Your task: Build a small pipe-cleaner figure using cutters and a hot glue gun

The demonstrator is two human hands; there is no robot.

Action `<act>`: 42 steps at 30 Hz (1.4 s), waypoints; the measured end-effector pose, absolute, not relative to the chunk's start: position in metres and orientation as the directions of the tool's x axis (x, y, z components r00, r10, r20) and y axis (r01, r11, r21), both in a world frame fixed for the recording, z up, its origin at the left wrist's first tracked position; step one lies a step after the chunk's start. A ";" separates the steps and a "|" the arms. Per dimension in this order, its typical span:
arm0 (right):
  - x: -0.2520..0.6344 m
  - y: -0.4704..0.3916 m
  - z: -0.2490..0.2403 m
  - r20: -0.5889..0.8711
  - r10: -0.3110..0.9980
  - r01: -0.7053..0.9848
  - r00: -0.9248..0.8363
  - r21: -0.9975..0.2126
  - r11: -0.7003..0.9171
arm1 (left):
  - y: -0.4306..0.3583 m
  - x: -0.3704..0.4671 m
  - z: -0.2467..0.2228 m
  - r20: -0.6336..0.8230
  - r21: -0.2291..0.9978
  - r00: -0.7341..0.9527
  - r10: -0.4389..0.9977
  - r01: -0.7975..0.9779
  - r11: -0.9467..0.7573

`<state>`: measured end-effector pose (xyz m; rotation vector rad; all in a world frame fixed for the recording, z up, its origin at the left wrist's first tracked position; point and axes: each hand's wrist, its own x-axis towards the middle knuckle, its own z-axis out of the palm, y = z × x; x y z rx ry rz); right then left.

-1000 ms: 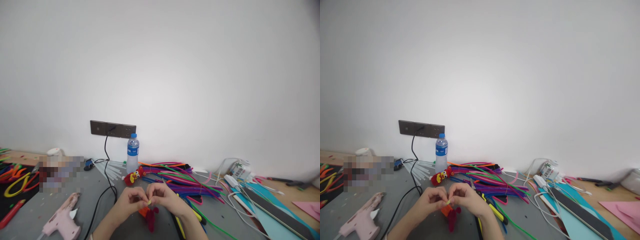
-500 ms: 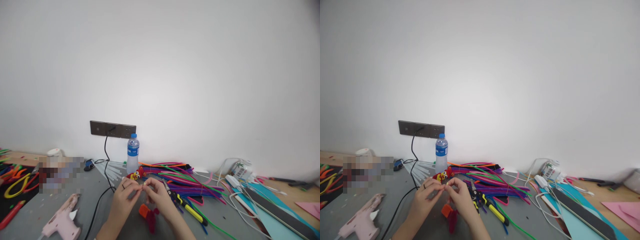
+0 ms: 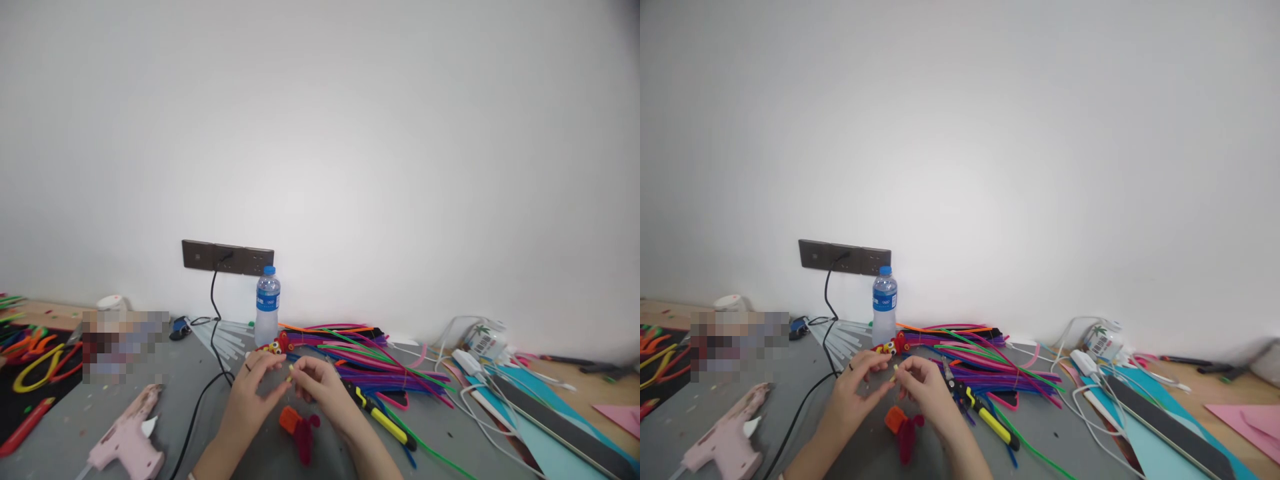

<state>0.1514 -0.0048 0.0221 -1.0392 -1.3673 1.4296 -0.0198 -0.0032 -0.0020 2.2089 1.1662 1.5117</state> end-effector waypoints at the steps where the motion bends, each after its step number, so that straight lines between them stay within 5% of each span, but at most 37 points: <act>1: 0.154 -0.005 0.023 -0.002 0.959 -0.029 -0.284 -1.000 -0.010 | -0.003 -0.020 -0.003 0.675 0.581 0.178 0.716 0.470 -0.665; 7: 0.164 -0.006 0.026 -0.029 0.925 -0.001 -0.379 -0.999 -0.032 | -0.004 -0.020 0.001 0.682 0.581 0.309 0.663 0.323 -0.747; 15: 0.163 -0.008 0.029 -0.028 0.921 0.010 -0.388 -1.000 -0.026 | -0.002 -0.017 0.000 0.659 0.642 0.260 0.706 0.295 -0.708; 42: 0.158 -0.006 0.028 0.003 0.941 -0.018 -0.339 -1.000 -0.003 | 0.001 -0.020 0.001 0.756 0.563 0.191 0.626 0.299 -0.771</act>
